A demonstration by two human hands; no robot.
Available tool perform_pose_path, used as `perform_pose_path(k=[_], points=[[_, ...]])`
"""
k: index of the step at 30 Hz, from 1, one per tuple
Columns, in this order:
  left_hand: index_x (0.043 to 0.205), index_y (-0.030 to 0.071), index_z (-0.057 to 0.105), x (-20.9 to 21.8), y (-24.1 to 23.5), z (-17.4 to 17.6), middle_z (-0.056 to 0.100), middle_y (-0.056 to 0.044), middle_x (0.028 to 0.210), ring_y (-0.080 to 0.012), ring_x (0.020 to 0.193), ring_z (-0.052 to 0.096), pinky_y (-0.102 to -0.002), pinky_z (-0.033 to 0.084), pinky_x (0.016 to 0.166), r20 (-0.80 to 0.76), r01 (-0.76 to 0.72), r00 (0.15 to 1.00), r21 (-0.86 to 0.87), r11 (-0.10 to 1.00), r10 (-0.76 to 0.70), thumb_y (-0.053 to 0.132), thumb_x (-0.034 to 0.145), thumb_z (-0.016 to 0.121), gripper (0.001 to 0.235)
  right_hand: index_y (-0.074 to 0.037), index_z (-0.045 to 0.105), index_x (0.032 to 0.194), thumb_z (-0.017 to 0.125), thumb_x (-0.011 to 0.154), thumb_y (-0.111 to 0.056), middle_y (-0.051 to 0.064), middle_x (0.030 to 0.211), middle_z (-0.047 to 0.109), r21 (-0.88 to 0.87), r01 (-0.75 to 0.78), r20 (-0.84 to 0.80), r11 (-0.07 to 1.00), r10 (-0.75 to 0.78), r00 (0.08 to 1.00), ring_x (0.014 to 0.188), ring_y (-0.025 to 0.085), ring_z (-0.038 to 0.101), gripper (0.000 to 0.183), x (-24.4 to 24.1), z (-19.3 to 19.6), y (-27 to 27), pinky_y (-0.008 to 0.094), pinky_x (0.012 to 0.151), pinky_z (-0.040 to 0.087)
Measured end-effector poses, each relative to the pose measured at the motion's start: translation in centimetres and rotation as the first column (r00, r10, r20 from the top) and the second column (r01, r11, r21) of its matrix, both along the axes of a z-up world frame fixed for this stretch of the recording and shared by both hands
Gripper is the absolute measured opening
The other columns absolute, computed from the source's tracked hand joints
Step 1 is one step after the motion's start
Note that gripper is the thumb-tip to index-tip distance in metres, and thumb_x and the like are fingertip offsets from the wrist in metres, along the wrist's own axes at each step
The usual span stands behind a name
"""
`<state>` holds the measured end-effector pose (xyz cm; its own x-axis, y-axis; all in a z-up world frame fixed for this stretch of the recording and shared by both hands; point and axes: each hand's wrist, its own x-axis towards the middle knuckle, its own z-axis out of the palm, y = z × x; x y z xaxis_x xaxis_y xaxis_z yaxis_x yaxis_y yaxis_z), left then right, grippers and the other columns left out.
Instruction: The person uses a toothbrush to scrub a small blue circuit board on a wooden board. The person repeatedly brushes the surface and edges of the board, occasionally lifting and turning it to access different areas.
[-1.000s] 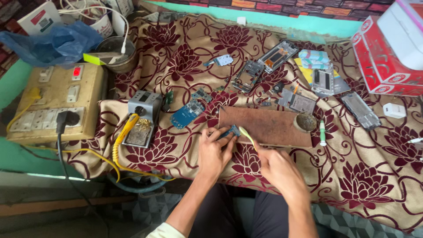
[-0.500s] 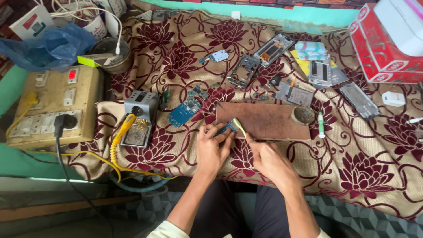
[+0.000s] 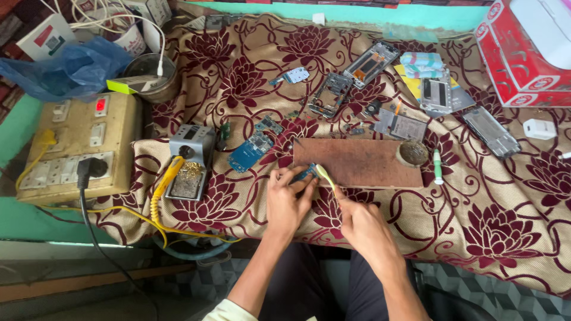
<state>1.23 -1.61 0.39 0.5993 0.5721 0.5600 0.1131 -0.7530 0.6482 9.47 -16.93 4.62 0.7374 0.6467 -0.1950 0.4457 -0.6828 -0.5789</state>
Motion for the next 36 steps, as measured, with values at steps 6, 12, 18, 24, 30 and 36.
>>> perform_pose_path(k=[6, 12, 18, 24, 30, 36], points=[[0.097, 0.005, 0.083, 0.1, 0.1, -0.2, 0.077, -0.005, 0.113, -0.0269, 0.102, 0.062, -0.039, 0.053, 0.09, 0.026, 0.021, 0.999, -0.044, 0.999, -0.02, 0.015, 0.082, 0.081, 0.017, -0.013, 0.06, 0.142, 0.056, 0.092, -0.004, 0.026, 0.073, 0.068, 0.016, -0.147, 0.189, 0.989, 0.142, 0.972, 0.055, 0.034, 0.069, 0.051, 0.9, 0.8, 1.6, 0.048, 0.057, 0.053], [0.095, 0.006, 0.084, -0.1, -0.1, 0.2, 0.077, -0.006, 0.111, -0.0283, 0.102, 0.061, -0.04, 0.052, 0.09, 0.003, -0.009, 1.0, 0.012, 1.0, 0.009, 0.014, 0.08, 0.081, 0.017, -0.018, 0.056, 0.143, 0.052, 0.093, -0.006, 0.026, 0.072, 0.068, -0.139, -0.069, 0.018, 0.988, 0.072, 0.997, 0.057, 0.033, 0.074, 0.052, 0.3, 1.8, -0.4, 0.047, 0.063, 0.056], [0.096, 0.007, 0.083, -0.1, 0.3, -0.1, 0.077, -0.007, 0.113, -0.0274, 0.103, 0.062, -0.039, 0.053, 0.091, 0.012, 0.031, 0.999, -0.06, 0.998, -0.03, 0.015, 0.081, 0.081, 0.017, -0.012, 0.064, 0.136, 0.058, 0.086, -0.004, 0.028, 0.071, 0.067, -0.006, -0.116, 0.226, 0.993, 0.114, 0.967, 0.062, 0.039, 0.07, 0.051, 0.4, 1.9, 1.0, 0.049, 0.062, 0.054], [0.096, 0.007, 0.084, -0.2, 0.1, 0.5, 0.077, -0.007, 0.112, -0.0283, 0.103, 0.061, -0.039, 0.053, 0.091, 0.012, 0.018, 1.0, -0.043, 0.999, -0.017, 0.014, 0.08, 0.081, 0.018, -0.01, 0.066, 0.133, 0.057, 0.086, -0.004, 0.027, 0.071, 0.066, 0.026, -0.11, 0.231, 0.994, 0.102, 0.968, 0.058, 0.037, 0.07, 0.048, 0.9, 1.9, 1.4, 0.047, 0.063, 0.056], [0.096, 0.006, 0.083, -0.1, 0.1, 0.1, 0.077, -0.005, 0.113, -0.0262, 0.102, 0.062, -0.038, 0.053, 0.091, 0.011, 0.029, 1.0, -0.053, 0.998, -0.029, 0.015, 0.082, 0.081, 0.016, -0.011, 0.065, 0.133, 0.057, 0.086, -0.003, 0.028, 0.072, 0.066, 0.032, -0.066, 0.181, 0.997, 0.059, 0.982, 0.056, 0.035, 0.072, 0.049, 0.6, 0.8, -0.2, 0.046, 0.06, 0.056], [0.095, 0.007, 0.084, -0.1, 0.1, 0.2, 0.077, -0.005, 0.112, -0.0269, 0.102, 0.061, -0.038, 0.053, 0.09, 0.009, 0.012, 1.0, -0.047, 0.999, -0.012, 0.015, 0.08, 0.081, 0.017, -0.014, 0.064, 0.137, 0.056, 0.088, -0.003, 0.029, 0.075, 0.068, 0.01, -0.091, 0.187, 0.996, 0.088, 0.978, 0.063, 0.037, 0.072, 0.051, 1.4, 0.8, 1.9, 0.047, 0.063, 0.056]])
